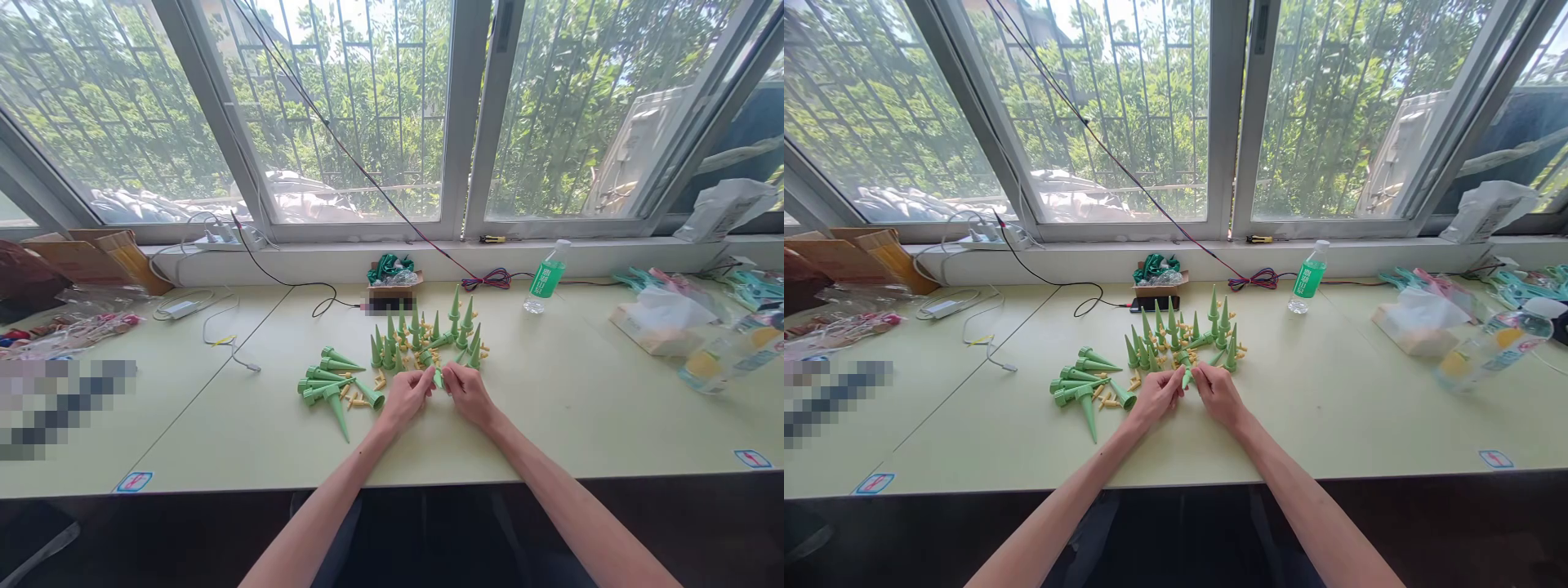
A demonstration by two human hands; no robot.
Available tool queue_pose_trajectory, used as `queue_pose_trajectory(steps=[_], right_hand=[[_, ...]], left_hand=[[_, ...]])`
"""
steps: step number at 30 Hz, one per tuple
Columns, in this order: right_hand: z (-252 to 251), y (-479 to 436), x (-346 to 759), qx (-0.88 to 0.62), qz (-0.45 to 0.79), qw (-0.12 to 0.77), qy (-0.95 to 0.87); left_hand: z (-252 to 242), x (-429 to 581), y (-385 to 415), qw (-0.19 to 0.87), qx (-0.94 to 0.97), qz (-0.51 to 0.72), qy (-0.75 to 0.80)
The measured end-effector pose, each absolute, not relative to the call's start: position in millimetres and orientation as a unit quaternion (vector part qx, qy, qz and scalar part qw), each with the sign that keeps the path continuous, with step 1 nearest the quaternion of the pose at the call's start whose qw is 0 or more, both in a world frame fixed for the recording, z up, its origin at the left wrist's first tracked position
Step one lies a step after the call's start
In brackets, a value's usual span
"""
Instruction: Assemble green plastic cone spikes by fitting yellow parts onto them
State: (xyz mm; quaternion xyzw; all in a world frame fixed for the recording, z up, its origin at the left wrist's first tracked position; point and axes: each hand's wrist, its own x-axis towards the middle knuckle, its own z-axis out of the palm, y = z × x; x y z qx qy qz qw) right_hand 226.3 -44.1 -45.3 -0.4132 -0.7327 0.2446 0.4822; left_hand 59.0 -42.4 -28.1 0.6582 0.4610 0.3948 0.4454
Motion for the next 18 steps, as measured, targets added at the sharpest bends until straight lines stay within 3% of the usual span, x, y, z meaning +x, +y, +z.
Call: queue_pose_trajectory(steps=[18], right_hand=[[-49.7, -42.2, 227.2, -0.408, 0.246, 0.49, -0.73]], left_hand=[[-27.6, 56.8, -42.5, 0.454, 0.661, 0.401, 0.444]])
